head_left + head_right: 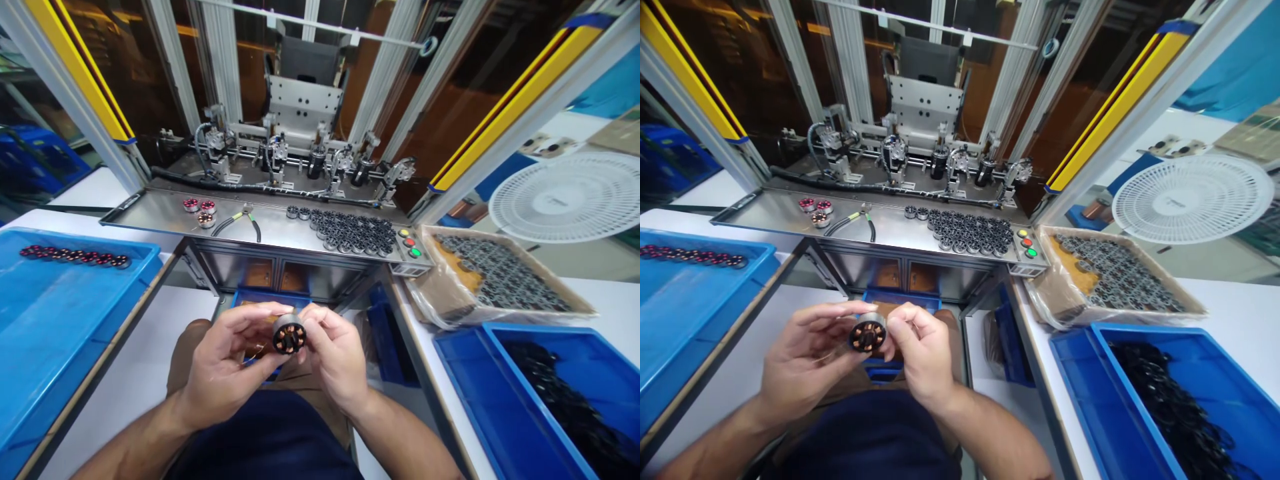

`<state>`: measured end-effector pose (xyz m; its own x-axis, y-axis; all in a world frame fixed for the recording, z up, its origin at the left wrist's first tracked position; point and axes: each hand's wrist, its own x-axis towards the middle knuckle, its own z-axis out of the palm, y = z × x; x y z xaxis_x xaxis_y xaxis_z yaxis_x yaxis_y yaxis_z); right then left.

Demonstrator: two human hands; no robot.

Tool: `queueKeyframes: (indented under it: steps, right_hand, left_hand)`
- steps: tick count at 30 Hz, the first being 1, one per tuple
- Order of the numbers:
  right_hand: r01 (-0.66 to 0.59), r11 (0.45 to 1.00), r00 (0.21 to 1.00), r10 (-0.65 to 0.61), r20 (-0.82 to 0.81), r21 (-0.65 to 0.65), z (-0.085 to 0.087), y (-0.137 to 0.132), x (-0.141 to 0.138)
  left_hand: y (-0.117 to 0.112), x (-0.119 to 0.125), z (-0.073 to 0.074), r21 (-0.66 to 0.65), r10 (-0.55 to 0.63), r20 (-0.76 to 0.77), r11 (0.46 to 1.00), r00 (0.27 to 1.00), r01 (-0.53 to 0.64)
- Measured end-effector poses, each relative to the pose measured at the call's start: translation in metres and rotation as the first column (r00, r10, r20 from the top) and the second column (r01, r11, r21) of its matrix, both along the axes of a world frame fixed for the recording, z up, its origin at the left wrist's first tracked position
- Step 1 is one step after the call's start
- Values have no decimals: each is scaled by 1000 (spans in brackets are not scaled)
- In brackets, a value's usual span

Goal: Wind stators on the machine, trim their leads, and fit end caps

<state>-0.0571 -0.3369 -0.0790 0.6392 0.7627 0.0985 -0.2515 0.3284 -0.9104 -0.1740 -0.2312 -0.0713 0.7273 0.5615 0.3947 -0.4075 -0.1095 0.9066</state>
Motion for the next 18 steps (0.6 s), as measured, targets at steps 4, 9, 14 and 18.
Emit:
queueKeyframes:
  steps: [4,9,14,18]
  right_hand:
    - [12,999,998,-14,55,45,2,-4,-1]
    - [116,989,935,-140,327,90,12,-11,-2]
    - [172,953,550,-302,779,248,23,-25,3]
    - [94,949,263,-316,912,301,26,-33,7]
  left_hand:
    - [-3,-1,1,-6,-18,-11,1000,1000,18]
    - [-4,-6,4,-23,-111,20,993,994,112]
    - [-5,-12,10,-265,-253,78,927,964,265]
    - [-8,-10,11,-550,-517,-55,730,854,406]
